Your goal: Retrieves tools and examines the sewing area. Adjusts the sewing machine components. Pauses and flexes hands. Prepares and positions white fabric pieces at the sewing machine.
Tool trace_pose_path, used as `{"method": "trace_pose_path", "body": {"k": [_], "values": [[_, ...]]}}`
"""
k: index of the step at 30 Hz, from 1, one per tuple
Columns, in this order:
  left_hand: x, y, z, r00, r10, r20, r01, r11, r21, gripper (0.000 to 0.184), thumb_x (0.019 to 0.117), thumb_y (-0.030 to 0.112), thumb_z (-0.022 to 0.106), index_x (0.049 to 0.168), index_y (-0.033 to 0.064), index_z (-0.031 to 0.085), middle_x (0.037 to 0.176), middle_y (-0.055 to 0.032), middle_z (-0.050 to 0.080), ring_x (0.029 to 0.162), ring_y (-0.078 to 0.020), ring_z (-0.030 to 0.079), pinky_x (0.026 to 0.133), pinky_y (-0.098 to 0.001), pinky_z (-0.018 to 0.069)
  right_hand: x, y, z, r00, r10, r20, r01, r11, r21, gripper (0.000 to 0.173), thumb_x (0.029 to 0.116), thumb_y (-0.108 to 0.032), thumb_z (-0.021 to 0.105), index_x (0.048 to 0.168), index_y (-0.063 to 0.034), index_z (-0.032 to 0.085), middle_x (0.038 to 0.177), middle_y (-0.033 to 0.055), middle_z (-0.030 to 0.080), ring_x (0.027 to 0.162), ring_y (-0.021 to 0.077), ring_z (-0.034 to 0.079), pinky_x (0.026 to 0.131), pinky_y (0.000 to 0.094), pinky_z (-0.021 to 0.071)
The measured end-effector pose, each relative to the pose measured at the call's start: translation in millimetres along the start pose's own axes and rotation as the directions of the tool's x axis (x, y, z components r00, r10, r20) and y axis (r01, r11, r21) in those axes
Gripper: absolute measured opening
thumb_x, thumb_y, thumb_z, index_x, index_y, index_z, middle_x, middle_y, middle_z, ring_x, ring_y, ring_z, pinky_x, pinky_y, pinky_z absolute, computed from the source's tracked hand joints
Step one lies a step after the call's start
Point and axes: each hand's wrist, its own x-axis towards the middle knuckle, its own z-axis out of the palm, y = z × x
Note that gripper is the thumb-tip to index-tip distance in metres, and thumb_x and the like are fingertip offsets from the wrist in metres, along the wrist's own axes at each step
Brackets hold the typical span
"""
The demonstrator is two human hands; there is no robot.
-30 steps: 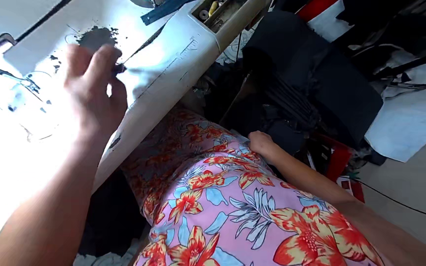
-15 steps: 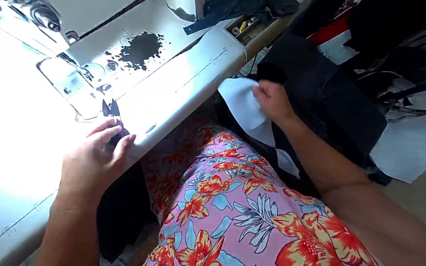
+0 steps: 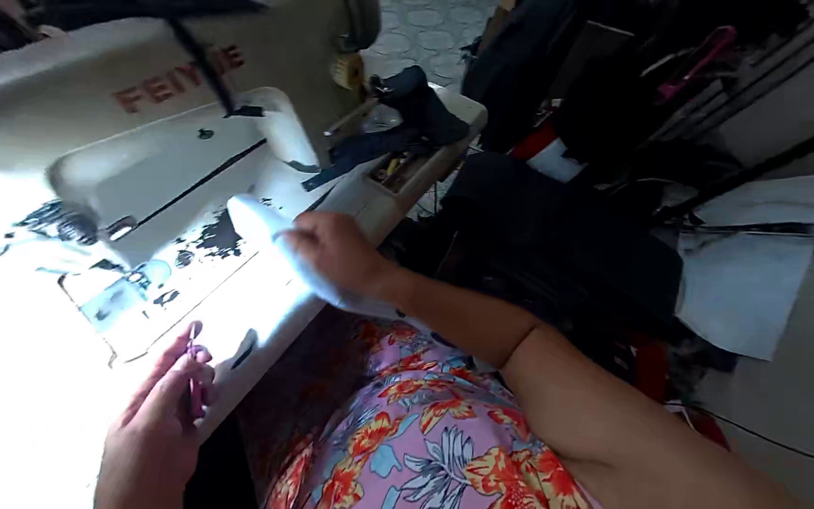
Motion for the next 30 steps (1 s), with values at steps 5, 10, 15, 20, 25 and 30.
{"method": "trace_pose_path", "body": {"k": [5, 10, 15, 20, 25, 30], "values": [[-8.4, 6.7, 101.2, 0.994, -0.027, 0.102, 0.051, 0.971, -0.233, 0.026, 0.0821, 0.017, 0.074, 0.100, 0.0175, 0.055, 0.063, 0.0145, 0.057, 0.048, 0.0038, 0.048, 0.045, -0.0148, 0.0426, -33.1, -34.4, -3.4, 0.999, -0.047, 0.009, 0.041, 0.943, 0.329, 0.020, 0.1011, -0.003, 0.055, 0.087, 0.0081, 0.064, 0.067, 0.0079, 0.059, 0.060, 0.0083, 0.057, 0.057, 0.0246, 0.0493], [27.2, 22.0, 122.9, 0.947, 0.315, -0.068, -0.322, 0.919, -0.225, 0.015, 0.0895, 0.002, 0.065, 0.094, 0.0158, 0.067, 0.078, 0.0123, 0.072, 0.067, 0.0015, 0.066, 0.063, -0.0190, 0.0566, -49.4, -11.6, -14.7, 0.912, -0.327, -0.249, 0.355, 0.932, 0.075, 0.028, 0.0963, -0.013, 0.059, 0.117, 0.0061, 0.062, 0.121, 0.0202, 0.064, 0.119, 0.0248, 0.060, 0.102, 0.0392, 0.0511], [91.6, 92.5, 69.3, 0.629, 0.546, -0.554, -0.637, 0.770, 0.035, 0.038, 0.0913, 0.009, 0.074, 0.121, 0.0115, 0.050, 0.100, 0.0096, 0.067, 0.084, -0.0049, 0.069, 0.073, -0.0287, 0.0623, -68.2, 10.6, 0.7, 0.908, -0.416, -0.052, 0.419, 0.904, 0.086, 0.039, 0.0985, -0.008, 0.063, 0.129, 0.0142, 0.053, 0.113, 0.0253, 0.069, 0.104, 0.0244, 0.071, 0.094, 0.0331, 0.0573], [96.1, 118.4, 75.1, 0.594, 0.741, -0.313, -0.635, 0.671, 0.382, 0.031, 0.0919, 0.022, 0.077, 0.111, 0.0056, 0.060, 0.097, 0.0071, 0.069, 0.087, 0.0009, 0.068, 0.081, -0.0238, 0.0594, -43.3, 2.5, 9.2, 0.872, -0.488, -0.041, 0.490, 0.864, 0.121, 0.023, 0.0941, 0.008, 0.054, 0.114, 0.0129, 0.065, 0.101, 0.0228, 0.072, 0.090, 0.0230, 0.072, 0.085, 0.0312, 0.0598], [84.8, 117.0, 60.7, 0.836, 0.545, -0.057, -0.385, 0.658, 0.648, 0.060, 0.1043, 0.031, 0.057, 0.150, -0.0006, 0.034, 0.092, -0.0155, 0.058, 0.071, -0.0205, 0.055, 0.066, -0.0420, 0.0501, -30.2, 1.2, -4.3, 0.975, -0.210, 0.072, 0.204, 0.976, 0.081, 0.015, 0.0917, 0.008, 0.061, 0.099, 0.0071, 0.074, 0.092, 0.0164, 0.075, 0.085, 0.0205, 0.072, 0.082, 0.0353, 0.0597], [34.1, 88.5, 54.8, 0.925, 0.349, 0.150, -0.370, 0.738, 0.565, 0.036, 0.1084, 0.020, 0.043, 0.138, 0.0014, 0.051, 0.084, -0.0086, 0.060, 0.066, -0.0138, 0.053, 0.062, -0.0339, 0.0477, -17.8, 9.2, -25.0, 0.928, 0.149, 0.341, -0.219, 0.960, 0.177, 0.023, 0.0891, 0.011, 0.061, 0.111, 0.0077, 0.064, 0.098, 0.0132, 0.070, 0.071, 0.0101, 0.066, 0.067, 0.0279, 0.0580]]}}
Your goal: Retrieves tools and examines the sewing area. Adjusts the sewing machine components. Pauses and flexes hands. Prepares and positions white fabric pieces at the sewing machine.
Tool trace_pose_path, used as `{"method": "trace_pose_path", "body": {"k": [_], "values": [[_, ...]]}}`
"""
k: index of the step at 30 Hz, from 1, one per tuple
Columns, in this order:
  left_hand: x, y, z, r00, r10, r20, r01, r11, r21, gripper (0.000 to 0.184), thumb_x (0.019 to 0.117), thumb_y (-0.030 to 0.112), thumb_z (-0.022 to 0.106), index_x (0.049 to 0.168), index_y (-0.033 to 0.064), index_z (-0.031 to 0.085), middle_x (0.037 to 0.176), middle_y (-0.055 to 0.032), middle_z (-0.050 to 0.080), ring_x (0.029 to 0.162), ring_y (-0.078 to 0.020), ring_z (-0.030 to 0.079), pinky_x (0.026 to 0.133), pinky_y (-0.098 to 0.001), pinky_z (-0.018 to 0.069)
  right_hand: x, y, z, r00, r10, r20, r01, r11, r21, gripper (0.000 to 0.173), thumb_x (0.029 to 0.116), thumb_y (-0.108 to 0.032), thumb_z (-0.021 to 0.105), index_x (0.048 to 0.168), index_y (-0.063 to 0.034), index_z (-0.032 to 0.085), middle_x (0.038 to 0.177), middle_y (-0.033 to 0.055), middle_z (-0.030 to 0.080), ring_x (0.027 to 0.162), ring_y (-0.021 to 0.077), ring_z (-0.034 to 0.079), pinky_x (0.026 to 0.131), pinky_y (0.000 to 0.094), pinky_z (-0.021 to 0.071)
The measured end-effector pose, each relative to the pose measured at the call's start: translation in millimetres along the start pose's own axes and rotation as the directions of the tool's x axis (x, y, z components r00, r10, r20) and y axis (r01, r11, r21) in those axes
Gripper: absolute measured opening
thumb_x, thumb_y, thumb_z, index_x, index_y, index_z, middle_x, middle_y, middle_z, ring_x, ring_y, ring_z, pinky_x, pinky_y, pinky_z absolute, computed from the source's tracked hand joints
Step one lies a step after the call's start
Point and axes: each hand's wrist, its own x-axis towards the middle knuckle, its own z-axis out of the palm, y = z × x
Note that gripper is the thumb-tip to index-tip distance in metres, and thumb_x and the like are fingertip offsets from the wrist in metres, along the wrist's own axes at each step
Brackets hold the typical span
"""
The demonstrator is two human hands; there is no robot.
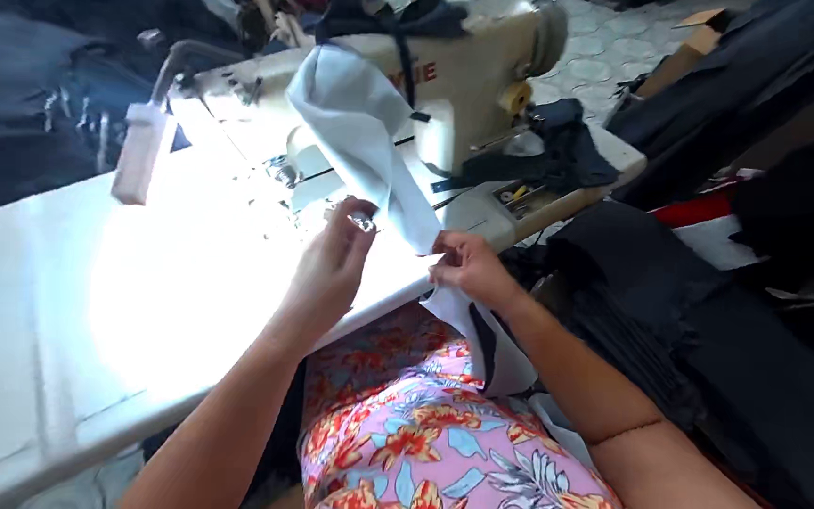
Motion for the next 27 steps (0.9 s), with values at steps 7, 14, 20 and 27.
{"method": "trace_pose_path", "body": {"k": [7, 14, 20, 27], "values": [[-39.7, -19.5, 31.0, 0.932, -0.164, 0.323, 0.255, 0.930, -0.266, 0.022, 0.0990, 0.011, 0.065, 0.119, 0.0027, 0.072, 0.081, 0.0002, 0.070, 0.063, 0.0007, 0.056, 0.061, -0.0175, 0.0486, -3.5, 9.8, -1.1, 0.994, -0.037, 0.103, 0.028, 0.996, 0.090, 0.050, 0.0775, 0.013, 0.070, 0.126, 0.0057, 0.063, 0.117, 0.0102, 0.070, 0.067, 0.0035, 0.064, 0.063, 0.0205, 0.0569], [-36.1, -21.1, 40.5, 0.945, -0.186, 0.268, 0.271, 0.905, -0.329, 0.022, 0.1015, 0.012, 0.063, 0.119, 0.0024, 0.072, 0.082, -0.0018, 0.070, 0.062, -0.0020, 0.056, 0.060, -0.0203, 0.0483, -7.0, 5.8, 4.5, 0.993, -0.041, 0.108, 0.029, 0.993, 0.116, 0.052, 0.0745, 0.014, 0.068, 0.126, 0.0066, 0.063, 0.117, 0.0093, 0.070, 0.065, 0.0011, 0.063, 0.060, 0.0177, 0.0556], [-32.9, -21.7, 57.1, 0.974, -0.101, 0.204, 0.168, 0.924, -0.344, 0.018, 0.0990, 0.007, 0.065, 0.113, 0.0002, 0.075, 0.089, -0.0049, 0.075, 0.068, -0.0029, 0.064, 0.067, -0.0216, 0.0550, -12.3, 2.6, -1.8, 0.981, -0.040, 0.190, 0.029, 0.998, 0.062, 0.050, 0.0809, 0.014, 0.067, 0.129, 0.0034, 0.063, 0.119, 0.0110, 0.070, 0.075, 0.0085, 0.071, 0.067, 0.0232, 0.0612], [-8.5, -30.3, 43.7, 0.995, -0.044, 0.087, 0.073, 0.926, -0.369, 0.024, 0.0988, 0.008, 0.061, 0.118, -0.0039, 0.069, 0.075, -0.0019, 0.063, 0.060, -0.0005, 0.051, 0.058, -0.0184, 0.0457, -32.9, 2.8, -92.8, 0.811, -0.476, -0.339, 0.259, 0.813, -0.521, 0.020, 0.0996, -0.014, 0.065, 0.108, 0.0034, 0.070, 0.101, 0.0093, 0.072, 0.093, 0.0101, 0.069, 0.088, 0.0321, 0.0583]]}}
